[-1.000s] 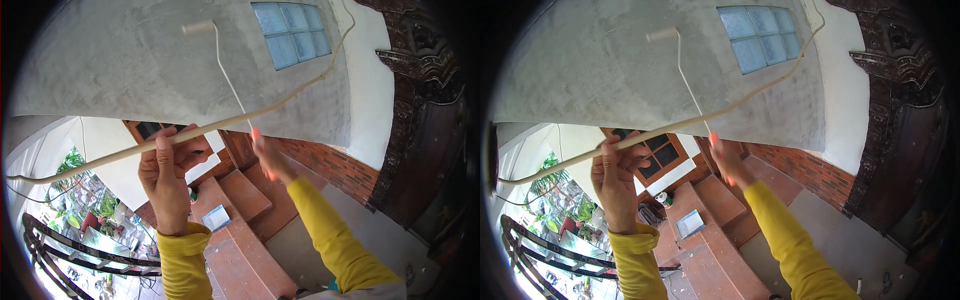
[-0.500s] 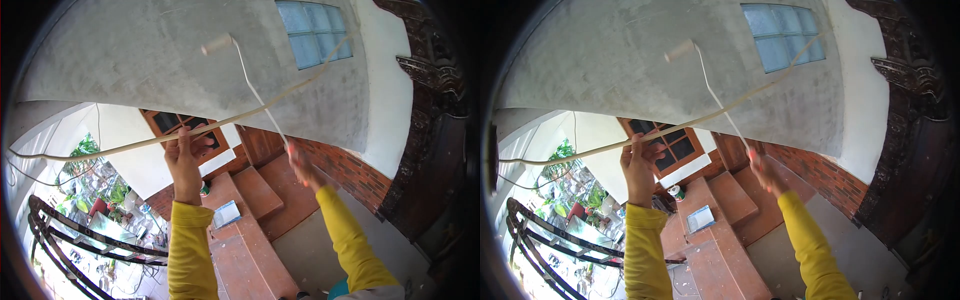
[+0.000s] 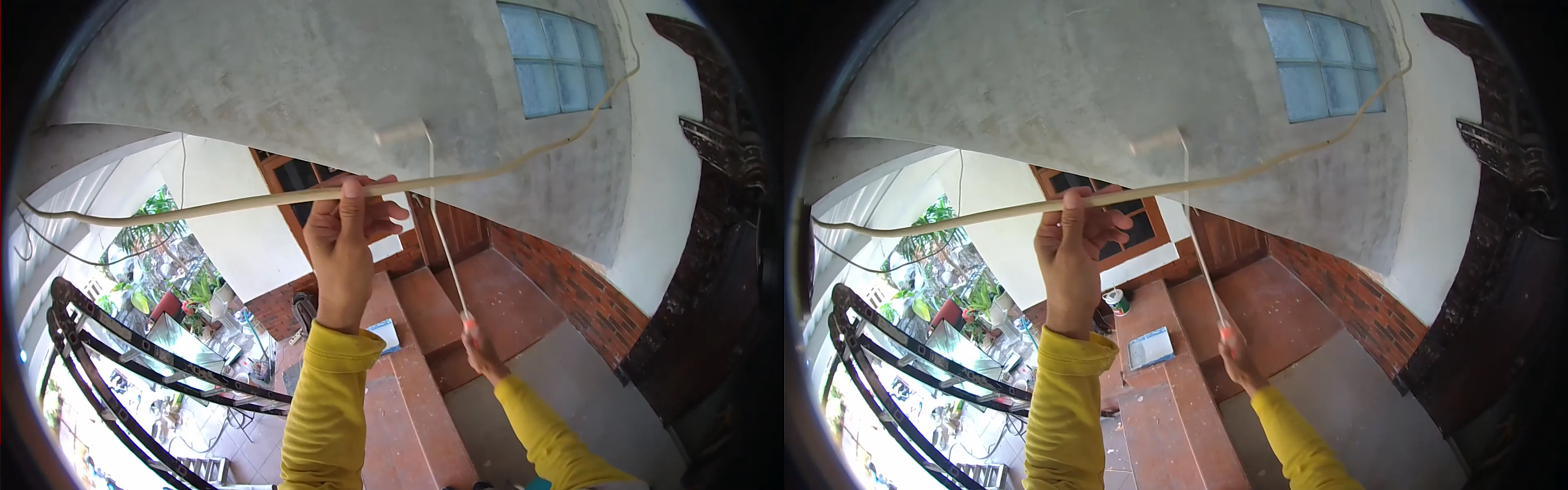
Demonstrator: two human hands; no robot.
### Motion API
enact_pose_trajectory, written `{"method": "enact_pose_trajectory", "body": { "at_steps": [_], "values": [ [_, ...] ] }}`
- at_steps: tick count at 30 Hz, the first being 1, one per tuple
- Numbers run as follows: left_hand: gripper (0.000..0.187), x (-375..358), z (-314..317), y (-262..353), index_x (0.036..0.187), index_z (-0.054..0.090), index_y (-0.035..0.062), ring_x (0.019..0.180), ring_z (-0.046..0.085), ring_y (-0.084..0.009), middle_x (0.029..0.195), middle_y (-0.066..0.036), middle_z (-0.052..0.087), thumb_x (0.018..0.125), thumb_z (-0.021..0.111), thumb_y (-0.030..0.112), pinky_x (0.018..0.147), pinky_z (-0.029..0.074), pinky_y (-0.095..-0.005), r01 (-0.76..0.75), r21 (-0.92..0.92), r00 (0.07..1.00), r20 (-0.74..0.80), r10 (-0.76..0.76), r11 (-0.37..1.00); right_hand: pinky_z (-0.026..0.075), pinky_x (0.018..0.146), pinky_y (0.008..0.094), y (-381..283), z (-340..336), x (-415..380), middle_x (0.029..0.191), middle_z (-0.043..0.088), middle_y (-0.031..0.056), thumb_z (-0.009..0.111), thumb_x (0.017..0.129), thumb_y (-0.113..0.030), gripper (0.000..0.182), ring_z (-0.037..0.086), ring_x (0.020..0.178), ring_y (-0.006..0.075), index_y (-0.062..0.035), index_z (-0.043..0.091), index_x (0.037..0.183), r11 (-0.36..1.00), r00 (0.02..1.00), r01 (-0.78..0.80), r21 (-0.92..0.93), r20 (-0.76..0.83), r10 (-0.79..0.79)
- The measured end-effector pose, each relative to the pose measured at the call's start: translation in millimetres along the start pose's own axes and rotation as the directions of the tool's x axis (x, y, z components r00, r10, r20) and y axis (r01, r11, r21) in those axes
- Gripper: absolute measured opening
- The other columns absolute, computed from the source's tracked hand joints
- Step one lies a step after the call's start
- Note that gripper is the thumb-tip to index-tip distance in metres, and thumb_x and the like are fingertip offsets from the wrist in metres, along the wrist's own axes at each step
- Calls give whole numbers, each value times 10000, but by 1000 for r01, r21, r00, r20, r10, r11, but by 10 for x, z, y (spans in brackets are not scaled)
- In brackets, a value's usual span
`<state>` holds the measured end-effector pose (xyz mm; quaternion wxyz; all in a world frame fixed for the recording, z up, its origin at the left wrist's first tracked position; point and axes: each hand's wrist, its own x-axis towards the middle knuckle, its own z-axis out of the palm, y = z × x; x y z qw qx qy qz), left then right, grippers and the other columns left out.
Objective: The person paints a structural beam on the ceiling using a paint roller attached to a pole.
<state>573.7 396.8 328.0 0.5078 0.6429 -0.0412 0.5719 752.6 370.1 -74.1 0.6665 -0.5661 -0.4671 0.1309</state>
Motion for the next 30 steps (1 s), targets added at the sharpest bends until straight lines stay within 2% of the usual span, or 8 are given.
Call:
{"method": "enact_pose_trajectory", "body": {
  "at_steps": [3, 5, 7, 12, 15, 19, 25, 30],
  "values": [
    [291, -32, -38, -22, 1070, 554, -12, 714, 673, -191, 1045, -205, 670, 1015, 476, 263, 596, 545, -283, 3, 13, 1000, -13, -3, 1000, 359, 1057, 367, -190, -264, 4, 1367, 506, 165, 497, 946, -276, 503, 471, 1282, 282, -32, 438, 1382, 991, 990, -129, -37, 49, 130],
    [288, -26, -30, -34, 1075, 556, -13, 717, 674, -189, 1046, -205, 670, 1013, 481, 258, 596, 543, -281, 6, -15, 1000, -6, -7, 1000, 470, 820, 322, -206, -404, 333, 1072, 615, 94, 500, 966, -262, 477, 569, 895, 163, -41, 432, 1383, 940, 971, 217, -262, -43, -236],
    [288, -27, -38, -19, 1077, 562, -15, 720, 675, -186, 1041, -203, 673, 1011, 487, 256, 596, 542, -279, 14, -22, 1000, -5, -14, 1000, 504, 708, 326, -419, -405, 906, 911, 623, 71, 515, 957, -293, 480, 598, 772, 162, -56, 449, 1368, 933, 977, 165, -320, -76, -199],
    [310, -90, 50, 216, 1039, 613, -22, 726, 668, -150, 952, -157, 689, 997, 524, 271, 575, 522, -240, 21, 24, 999, 36, -22, 999, 492, 852, 442, -2782, -374, 2039, 981, 644, 230, 466, 963, -342, 408, 631, 994, 373, -5, 540, 1181, 965, 999, -3, -261, 42, 15],
    [331, -108, 112, 348, 1030, 634, -29, 715, 657, -138, 871, -126, 688, 999, 521, 280, 586, 518, -238, 3, 105, 997, 72, -10, 994, 457, 578, 391, -3442, -172, 2524, 700, 522, 81, 507, 940, -392, 385, 599, 664, 203, -7, 500, 929, 956, 979, 202, -212, 6, -206],
    [355, -119, 162, 380, 1020, 650, -40, 726, 643, -116, 815, -79, 670, 990, 536, 295, 601, 521, -242, 63, 152, 997, 37, -70, 986, 518, 684, 463, -3123, 170, 2737, 773, 619, 205, 463, 914, -432, 453, 637, 743, 381, 6, 581, 921, 896, 949, 279, -346, -47, -313],
    [326, -56, 69, 141, 912, 590, -63, 574, 600, -114, 742, -84, 630, 976, 547, 254, 472, 457, -252, 50, 74, 999, 1, -50, 996, 439, 693, 266, -323, 498, 1486, 1114, 580, 70, 469, 968, -451, 618, 546, 902, 122, -7, 400, 1392, 926, 937, 346, -150, 14, -348],
    [298, -50, -256, -5, 862, 545, -71, 534, 601, -151, 723, -123, 612, 984, 492, 196, 448, 470, -269, 63, 92, 997, -48, -59, 994, 392, 548, 206, 56, 534, 34, 1315, 524, 28, 389, 995, -506, 666, 449, 691, 61, -76, 275, 1490, 1000, 1000, 14, -9, 6, -14]
  ]
}}
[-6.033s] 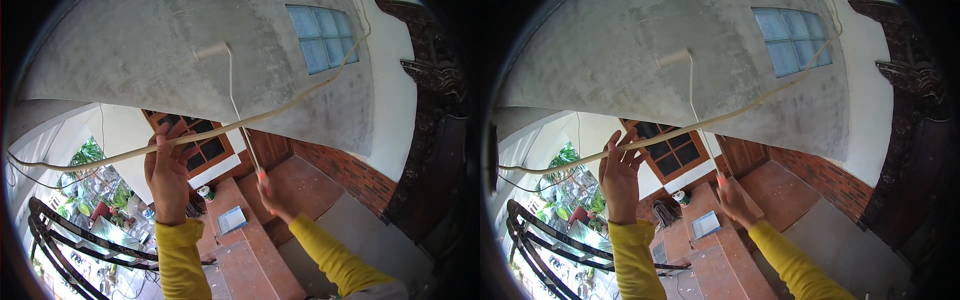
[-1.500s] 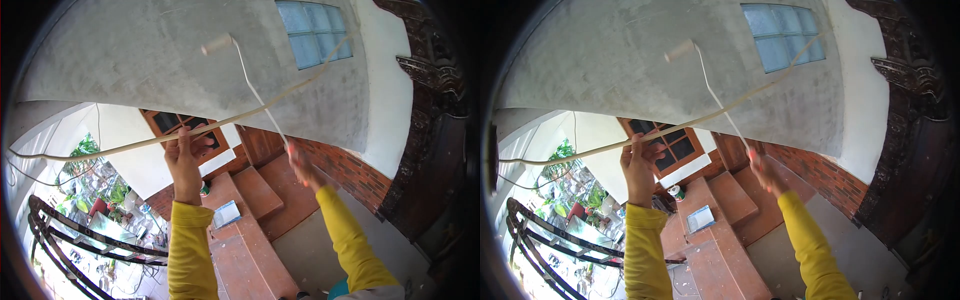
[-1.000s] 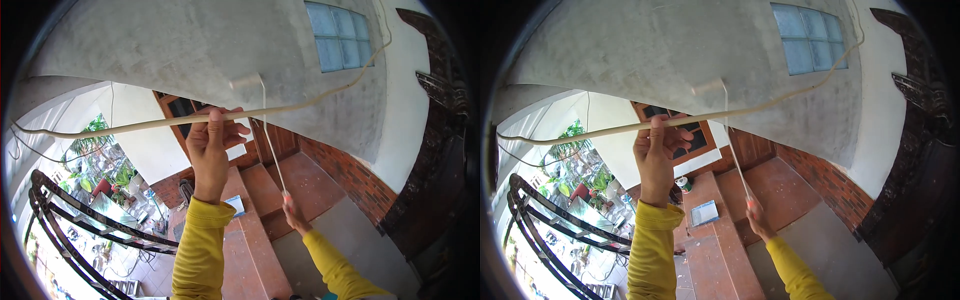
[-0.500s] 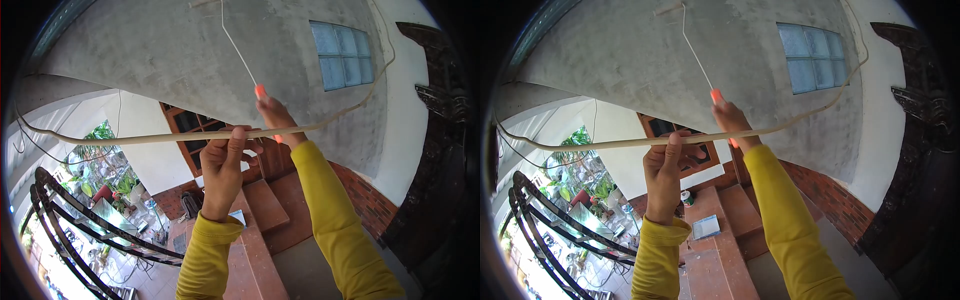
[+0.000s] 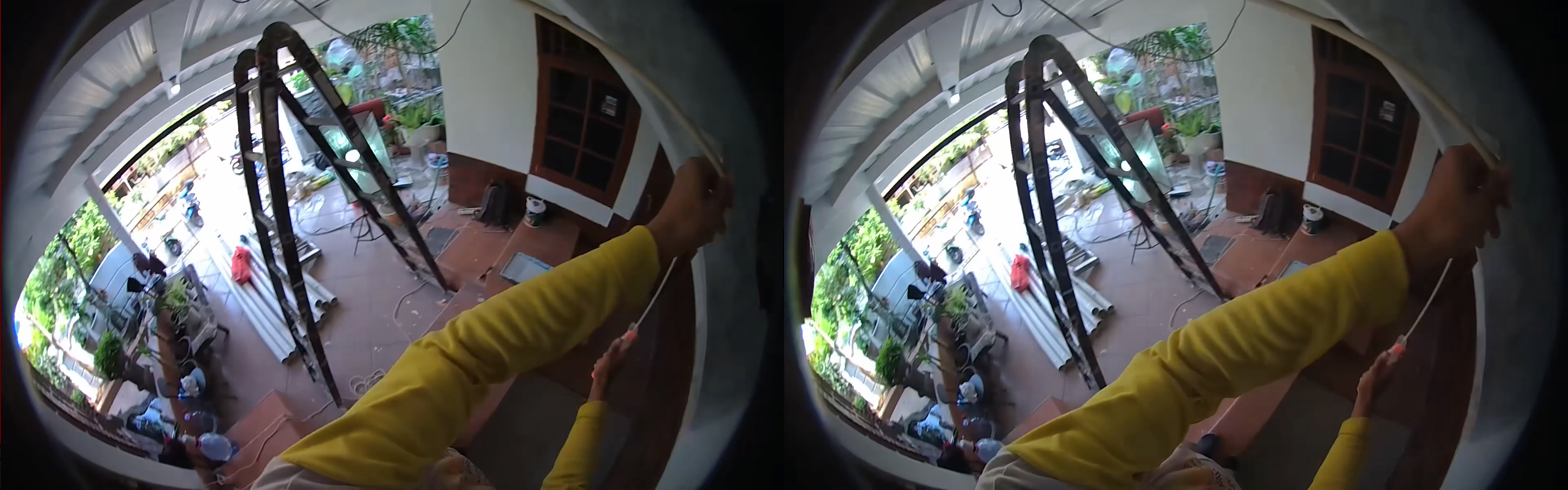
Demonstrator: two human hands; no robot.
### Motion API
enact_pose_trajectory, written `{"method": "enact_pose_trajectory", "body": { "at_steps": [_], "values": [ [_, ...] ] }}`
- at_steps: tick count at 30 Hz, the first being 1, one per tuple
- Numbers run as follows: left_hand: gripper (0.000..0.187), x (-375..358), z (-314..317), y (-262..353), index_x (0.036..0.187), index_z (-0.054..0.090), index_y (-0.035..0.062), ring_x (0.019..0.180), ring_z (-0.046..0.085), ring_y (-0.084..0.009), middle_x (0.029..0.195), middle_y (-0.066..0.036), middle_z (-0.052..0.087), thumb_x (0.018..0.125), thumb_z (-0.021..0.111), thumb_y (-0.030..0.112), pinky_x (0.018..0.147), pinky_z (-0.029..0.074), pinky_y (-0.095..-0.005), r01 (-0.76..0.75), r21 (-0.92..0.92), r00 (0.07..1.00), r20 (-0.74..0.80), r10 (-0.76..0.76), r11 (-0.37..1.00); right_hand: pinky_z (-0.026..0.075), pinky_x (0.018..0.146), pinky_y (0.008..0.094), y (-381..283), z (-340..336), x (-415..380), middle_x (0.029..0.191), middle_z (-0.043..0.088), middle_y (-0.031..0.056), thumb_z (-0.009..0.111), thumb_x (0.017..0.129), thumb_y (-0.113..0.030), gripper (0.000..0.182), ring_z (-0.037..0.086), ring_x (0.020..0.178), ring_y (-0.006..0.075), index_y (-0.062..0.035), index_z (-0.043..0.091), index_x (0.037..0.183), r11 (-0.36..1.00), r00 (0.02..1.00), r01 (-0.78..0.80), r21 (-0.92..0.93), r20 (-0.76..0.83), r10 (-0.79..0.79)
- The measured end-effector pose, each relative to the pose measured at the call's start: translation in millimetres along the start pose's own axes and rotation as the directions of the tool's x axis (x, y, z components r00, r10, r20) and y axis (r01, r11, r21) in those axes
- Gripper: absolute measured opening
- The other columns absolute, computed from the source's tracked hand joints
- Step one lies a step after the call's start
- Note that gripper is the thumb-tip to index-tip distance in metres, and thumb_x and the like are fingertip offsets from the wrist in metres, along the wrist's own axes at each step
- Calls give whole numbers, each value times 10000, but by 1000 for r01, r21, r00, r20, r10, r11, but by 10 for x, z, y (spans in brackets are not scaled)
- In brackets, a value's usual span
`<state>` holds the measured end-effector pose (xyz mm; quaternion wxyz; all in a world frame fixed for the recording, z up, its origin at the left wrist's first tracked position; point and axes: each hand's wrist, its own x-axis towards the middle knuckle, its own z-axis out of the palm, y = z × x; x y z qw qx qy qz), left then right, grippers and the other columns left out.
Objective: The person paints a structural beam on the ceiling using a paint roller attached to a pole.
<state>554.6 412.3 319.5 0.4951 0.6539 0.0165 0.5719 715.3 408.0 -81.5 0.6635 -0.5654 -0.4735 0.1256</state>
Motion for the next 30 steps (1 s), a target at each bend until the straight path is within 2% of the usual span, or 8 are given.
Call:
{"method": "enact_pose_trajectory", "body": {
  "at_steps": [5, 9, 11, 13, 17, 20, 27, 30],
  "values": [
    [235, -70, -170, -113, 904, 508, -70, 583, 619, -194, 737, -132, 595, 957, 509, 159, 501, 506, -305, 40, -45, 999, -21, -41, 998, 302, 320, 229, -23, -279, -778, 991, 555, 43, 383, 1014, -409, 559, 317, 375, 70, -109, 309, 1481, 938, 939, -343, -45, -3, 344],
    [183, -299, -718, -340, 933, 583, -102, 656, 644, -193, 759, -134, 613, 873, 597, 70, 604, 527, -313, -419, 315, 904, 234, 358, 852, 323, 323, 229, 795, -759, -1805, 845, 495, 36, 410, 1013, -388, 566, 342, 370, 76, -97, 295, 1485, 925, 930, -368, -91, -25, 367],
    [150, -534, -951, -413, 903, 621, -75, 653, 643, -187, 746, -127, 628, 837, 637, 59, 617, 523, -301, -369, 346, 924, 238, 299, 862, 312, 314, 234, 841, -878, -2233, 669, 415, 9, 421, 1007, -400, 587, 334, 359, 72, -88, 291, 1487, 848, 860, -507, -155, -29, 509],
    [100, -954, -1173, -173, 847, 655, -12, 639, 635, -186, 728, -110, 644, 797, 690, 67, 620, 514, -283, 80, 228, 989, 104, -106, 970, 309, 313, 244, 710, -1009, -2577, 636, 382, 4, 424, 1006, -394, 577, 322, 353, 76, -91, 304, 1483, 786, 799, -590, -186, 4, 601],
    [223, -1525, -1954, -412, 754, 621, 3, 586, 569, -82, 614, -46, 583, 886, 674, 175, 527, 452, -264, 106, 526, 983, 70, -167, 844, 315, 325, 261, 721, -1112, -3212, 659, 380, 2, 472, 983, -370, 583, 327, 376, 85, -118, 314, 1484, 675, 679, -727, -124, 18, 734],
    [261, -2161, -2615, -691, 750, 612, 4, 613, 581, -65, 633, -25, 604, 938, 622, 183, 556, 459, -224, 483, 402, 873, -163, -459, 778, 384, 378, 322, 882, -1105, -3555, 628, 472, 49, 559, 882, -250, 506, 465, 408, 150, -54, 451, 1335, 764, 823, -550, -338, -63, 565],
    [240, -4988, -3529, -1460, 1041, 622, -29, 651, 629, -135, 769, -83, 672, 911, 611, 173, 554, 494, -266, 941, 178, 338, -453, -825, 287, 416, 393, 314, 399, -779, -3082, 683, 517, 68, 601, 777, -92, 220, 514, 427, 157, -34, 506, 967, 484, 522, -829, -281, -75, 850],
    [311, -6077, -3326, -1622, 1040, 633, -26, 666, 658, -179, 789, -126, 685, 886, 639, 245, 608, 521, -303, 979, 195, 144, -420, -896, 66, 429, 398, 308, 900, -854, -3178, 655, 540, 68, 629, 785, -105, 158, 534, 439, 152, -28, 537, 888, 660, 961, -205, -723, -21, 276]
  ]
}}
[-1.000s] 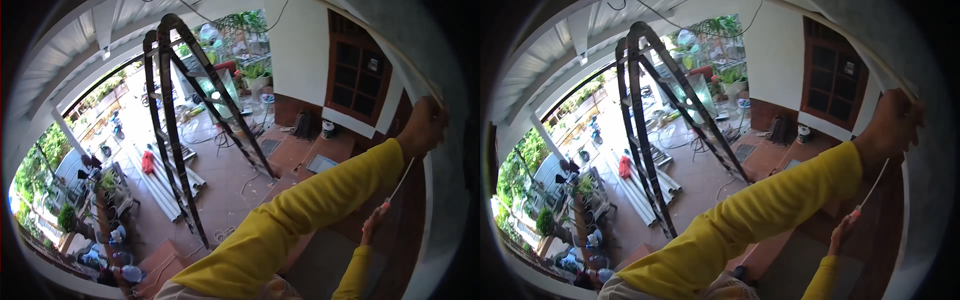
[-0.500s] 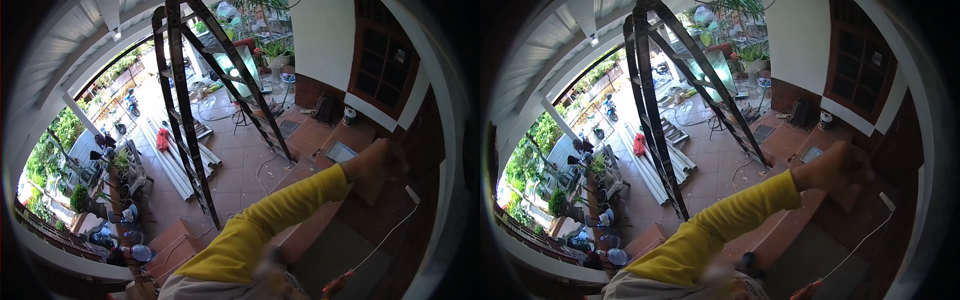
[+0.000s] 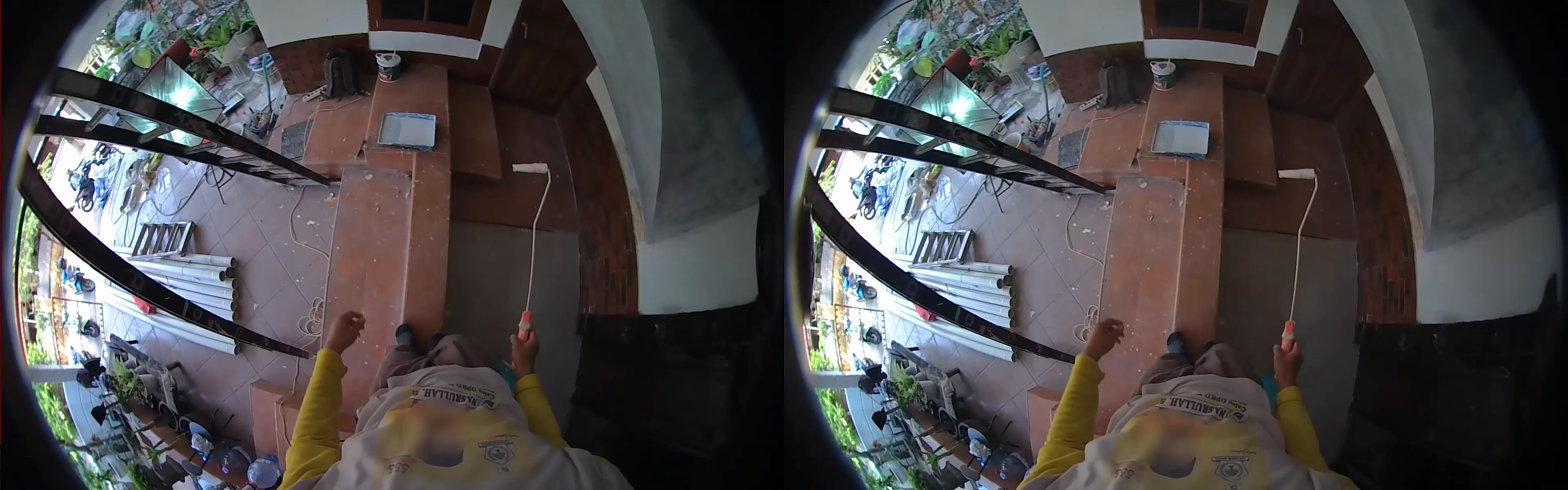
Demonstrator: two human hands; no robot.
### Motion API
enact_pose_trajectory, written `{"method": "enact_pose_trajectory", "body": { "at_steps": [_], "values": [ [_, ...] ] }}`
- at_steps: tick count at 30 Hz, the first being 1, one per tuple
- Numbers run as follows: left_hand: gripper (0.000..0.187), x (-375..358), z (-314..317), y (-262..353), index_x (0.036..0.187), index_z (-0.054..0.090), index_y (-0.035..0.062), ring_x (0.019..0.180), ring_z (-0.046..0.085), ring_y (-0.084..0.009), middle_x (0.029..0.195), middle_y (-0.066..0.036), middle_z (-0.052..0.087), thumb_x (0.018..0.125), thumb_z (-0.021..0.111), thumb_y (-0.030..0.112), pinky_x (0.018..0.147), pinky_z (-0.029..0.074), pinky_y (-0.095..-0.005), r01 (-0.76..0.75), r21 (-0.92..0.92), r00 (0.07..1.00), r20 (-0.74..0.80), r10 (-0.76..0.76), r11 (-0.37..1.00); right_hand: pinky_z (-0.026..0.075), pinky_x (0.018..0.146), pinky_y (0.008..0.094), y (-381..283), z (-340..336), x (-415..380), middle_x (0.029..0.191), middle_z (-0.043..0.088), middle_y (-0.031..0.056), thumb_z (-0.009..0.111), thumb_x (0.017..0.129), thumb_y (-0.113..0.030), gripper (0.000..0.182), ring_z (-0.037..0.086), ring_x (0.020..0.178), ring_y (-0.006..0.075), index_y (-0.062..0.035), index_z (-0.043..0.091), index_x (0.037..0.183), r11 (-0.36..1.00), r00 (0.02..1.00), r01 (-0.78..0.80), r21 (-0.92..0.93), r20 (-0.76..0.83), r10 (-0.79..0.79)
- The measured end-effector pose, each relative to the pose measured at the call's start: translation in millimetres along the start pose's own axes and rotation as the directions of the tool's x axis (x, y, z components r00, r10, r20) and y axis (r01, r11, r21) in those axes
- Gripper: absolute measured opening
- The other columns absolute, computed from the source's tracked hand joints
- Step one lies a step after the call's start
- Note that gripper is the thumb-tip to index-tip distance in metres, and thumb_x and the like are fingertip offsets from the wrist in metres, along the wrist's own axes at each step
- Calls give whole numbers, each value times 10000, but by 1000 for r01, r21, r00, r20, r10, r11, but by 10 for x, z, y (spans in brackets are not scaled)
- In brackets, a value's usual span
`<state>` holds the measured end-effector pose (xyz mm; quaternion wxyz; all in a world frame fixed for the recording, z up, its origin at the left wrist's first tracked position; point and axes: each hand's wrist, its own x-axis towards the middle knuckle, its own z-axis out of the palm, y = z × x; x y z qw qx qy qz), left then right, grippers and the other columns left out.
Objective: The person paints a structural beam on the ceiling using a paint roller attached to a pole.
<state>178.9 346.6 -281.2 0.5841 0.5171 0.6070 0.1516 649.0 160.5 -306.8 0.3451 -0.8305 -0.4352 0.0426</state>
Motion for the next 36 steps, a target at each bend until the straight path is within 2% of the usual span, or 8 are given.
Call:
{"method": "enact_pose_trajectory", "body": {
  "at_steps": [3, 12, 21, 24, 26, 28, 32, 36],
  "values": [
    [268, -102, 453, -1018, 1024, 646, -14, 625, 629, -157, 757, -95, 678, 901, 609, 221, 570, 515, -295, 45, 137, 993, 105, -59, 990, 434, 393, 312, -511, -243, 312, 584, 501, 32, 638, 785, -97, 136, 500, 417, 138, -60, 507, 780, 628, 545, -771, 108, 621, 563],
    [388, -347, 872, -1772, 1057, 678, 26, 819, 694, -330, 888, -184, 709, 855, 620, 352, 809, 534, -393, 276, 122, 961, -18, -276, 953, 439, 382, 292, -999, 246, 951, 591, 501, 14, 653, 823, -89, 172, 513, 426, 127, -57, 489, 865, 748, 666, -653, 117, 557, 495],
    [257, -346, 777, -1329, 1022, 661, -10, 616, 678, -177, 773, -125, 708, 907, 588, 208, 590, 551, -313, 447, -180, 866, -158, -474, 876, 471, 404, 309, -1402, 1431, 2174, 642, 538, 53, 618, 838, -106, 181, 544, 446, 153, -41, 527, 980, 868, 653, -497, 26, 669, 354],
    [236, -292, 909, -1241, 1015, 650, -28, 619, 673, -172, 760, -126, 701, 913, 590, 177, 570, 548, -300, 546, -244, 788, -177, -590, 802, 483, 415, 323, -1292, 2294, 2716, 678, 576, 90, 599, 830, -124, 232, 580, 463, 184, -13, 523, 1019, 996, 826, -91, -2, 559, 77],
    [272, -233, 985, -913, 976, 666, -24, 618, 675, -185, 758, -134, 699, 924, 577, 227, 566, 545, -328, 596, -296, 737, -166, -655, 746, 515, 484, 367, -1109, 3003, 3110, 825, 626, 187, 588, 809, -132, 342, 646, 600, 283, 24, 506, 1102, 958, 693, -284, -31, 684, 227],
    [313, -111, 1041, -555, 948, 680, -14, 685, 665, -188, 792, -105, 699, 937, 555, 273, 620, 520, -309, 663, -66, 735, -134, -665, 746, 555, 582, 421, -1717, 3360, 3769, 952, 638, 234, 593, 794, -135, 409, 680, 770, 361, 50, 496, 1146, 885, 531, -447, -133, 756, 382],
    [350, 195, 1347, -396, 952, 693, 4, 773, 662, -180, 805, -112, 699, 926, 584, 336, 697, 513, -320, 691, 203, 723, -202, -661, 693, 516, 847, 449, -1627, 4746, 4561, 1076, 617, 305, 598, 799, -154, 418, 625, 993, 431, 59, 519, 1150, 950, 630, -296, -98, 728, 271],
    [442, 289, 1386, -375, 1327, 490, 91, 858, 626, -206, 1139, -107, 616, 954, 601, 300, 687, 541, -351, 688, -605, 584, 133, -801, 401, 516, 598, 404, -1737, 5907, 5393, 1007, 648, 258, 555, 801, -111, 385, 659, 768, 349, 52, 530, 1148, 976, 655, -206, -69, 732, 190]
  ]
}}
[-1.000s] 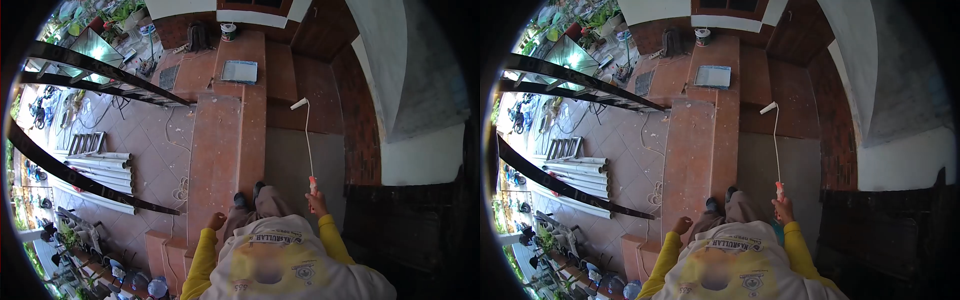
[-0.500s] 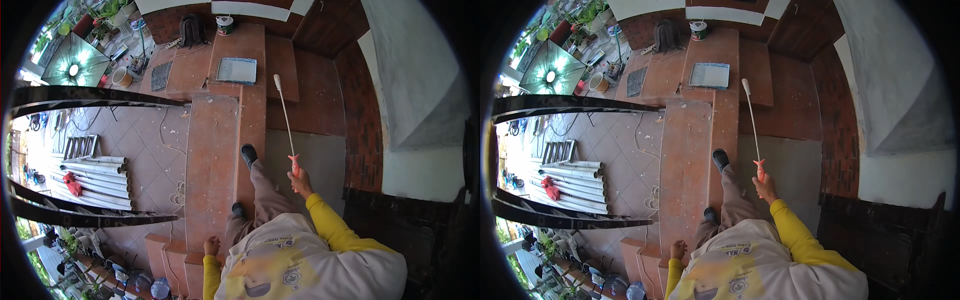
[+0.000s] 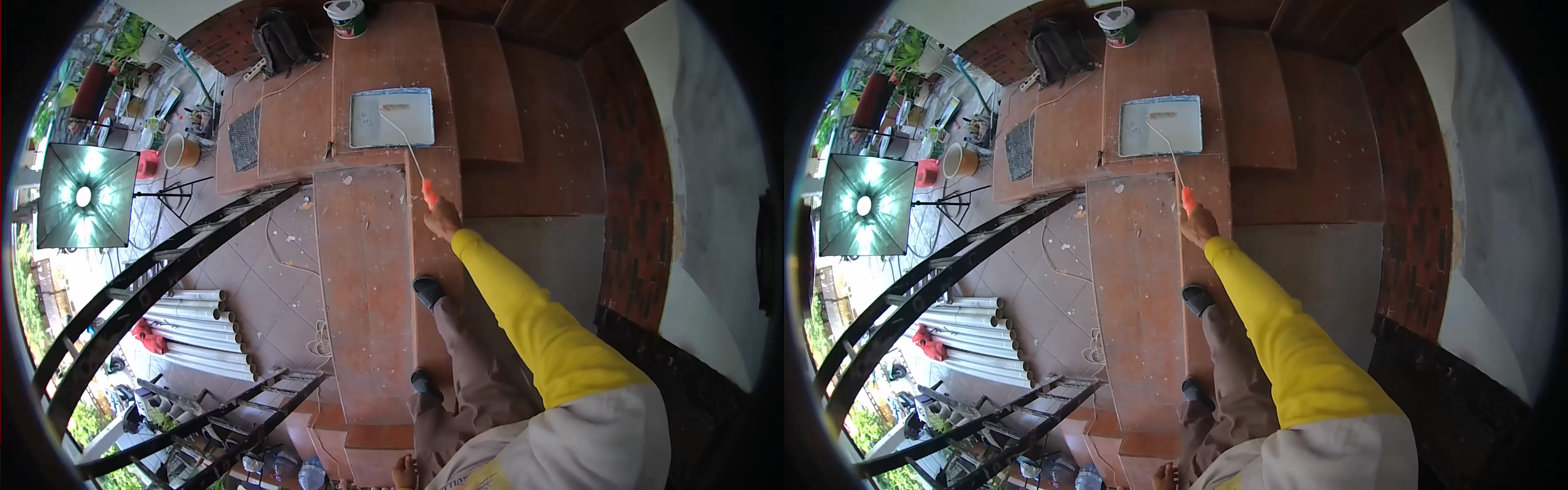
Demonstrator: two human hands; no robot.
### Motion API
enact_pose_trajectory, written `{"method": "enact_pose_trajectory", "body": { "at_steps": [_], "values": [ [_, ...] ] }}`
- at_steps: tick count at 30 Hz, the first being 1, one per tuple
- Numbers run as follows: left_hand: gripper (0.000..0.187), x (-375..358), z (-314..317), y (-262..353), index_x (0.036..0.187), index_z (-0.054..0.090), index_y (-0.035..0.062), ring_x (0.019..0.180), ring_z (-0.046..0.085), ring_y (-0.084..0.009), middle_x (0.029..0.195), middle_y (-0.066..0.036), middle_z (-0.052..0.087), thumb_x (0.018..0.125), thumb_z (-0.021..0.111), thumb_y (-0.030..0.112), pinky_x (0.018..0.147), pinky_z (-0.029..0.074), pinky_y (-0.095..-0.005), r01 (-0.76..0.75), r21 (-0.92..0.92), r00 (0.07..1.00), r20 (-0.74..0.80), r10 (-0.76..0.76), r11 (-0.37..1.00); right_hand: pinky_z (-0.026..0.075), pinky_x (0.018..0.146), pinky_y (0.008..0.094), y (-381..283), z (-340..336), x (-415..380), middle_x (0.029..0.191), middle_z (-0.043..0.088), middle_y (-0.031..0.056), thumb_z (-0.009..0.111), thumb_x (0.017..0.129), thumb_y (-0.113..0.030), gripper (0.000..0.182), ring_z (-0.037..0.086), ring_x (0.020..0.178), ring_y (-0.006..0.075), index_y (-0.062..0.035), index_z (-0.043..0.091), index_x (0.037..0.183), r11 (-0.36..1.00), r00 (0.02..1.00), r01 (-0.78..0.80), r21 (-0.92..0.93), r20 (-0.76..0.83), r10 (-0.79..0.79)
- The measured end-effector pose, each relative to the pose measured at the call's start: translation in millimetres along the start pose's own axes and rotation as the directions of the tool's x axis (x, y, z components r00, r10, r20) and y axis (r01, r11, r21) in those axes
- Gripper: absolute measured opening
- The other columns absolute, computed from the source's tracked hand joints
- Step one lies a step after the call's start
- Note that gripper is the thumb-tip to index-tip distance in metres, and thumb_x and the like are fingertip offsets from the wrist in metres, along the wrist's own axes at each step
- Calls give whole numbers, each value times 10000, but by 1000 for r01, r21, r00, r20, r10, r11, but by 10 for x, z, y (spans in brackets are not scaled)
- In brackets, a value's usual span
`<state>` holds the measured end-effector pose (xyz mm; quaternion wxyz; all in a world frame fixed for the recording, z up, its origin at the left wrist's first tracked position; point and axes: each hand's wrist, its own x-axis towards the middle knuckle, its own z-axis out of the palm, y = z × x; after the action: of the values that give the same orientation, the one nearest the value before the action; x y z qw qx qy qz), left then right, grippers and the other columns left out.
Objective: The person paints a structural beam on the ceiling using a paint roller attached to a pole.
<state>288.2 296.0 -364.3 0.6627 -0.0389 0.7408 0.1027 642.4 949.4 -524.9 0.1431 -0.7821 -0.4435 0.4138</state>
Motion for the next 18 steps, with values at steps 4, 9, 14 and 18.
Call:
{"method": "enact_pose_trajectory", "body": {
  "at_steps": [4, 9, 14, 18],
  "values": [
    [440, -252, 347, 503, 1326, 490, 91, 857, 626, -206, 1136, -107, 616, 955, 598, 301, 687, 541, -350, -28, 161, 993, -111, 46, 987, 550, 555, 396, -245, 159, 1044, 985, 665, 261, 558, 797, -99, 363, 697, 732, 331, 46, 569, 1129, 999, 1000, 14, -39, -26, -15],
    [439, -350, 544, 707, 1326, 491, 90, 856, 626, -205, 1134, -107, 617, 956, 596, 303, 688, 541, -349, 28, 170, 992, -127, -6, 985, 565, 700, 409, -270, 338, 1581, 990, 667, 268, 583, 809, -138, 346, 692, 856, 357, -7, 606, 1128, 991, 995, -96, -97, -10, 95],
    [437, -333, 633, 851, 1325, 492, 90, 854, 625, -205, 1131, -107, 617, 958, 593, 305, 688, 541, -348, 62, 178, 990, -132, -39, 982, 495, 918, 445, 43, 584, 1423, 1133, 634, 232, 674, 753, -148, 428, 611, 1082, 369, -8, 568, 1143, 989, 986, -146, 8, -76, 146],
    [436, -252, 659, 941, 1325, 492, 90, 853, 625, -204, 1129, -107, 618, 959, 591, 306, 689, 541, -347, 69, 195, 992, -121, -46, 978, 489, 912, 455, 266, 655, 1154, 1100, 629, 248, 634, 783, -153, 439, 613, 1056, 391, 2, 512, 1175, 988, 989, -148, -51, -17, 147]
  ]
}}
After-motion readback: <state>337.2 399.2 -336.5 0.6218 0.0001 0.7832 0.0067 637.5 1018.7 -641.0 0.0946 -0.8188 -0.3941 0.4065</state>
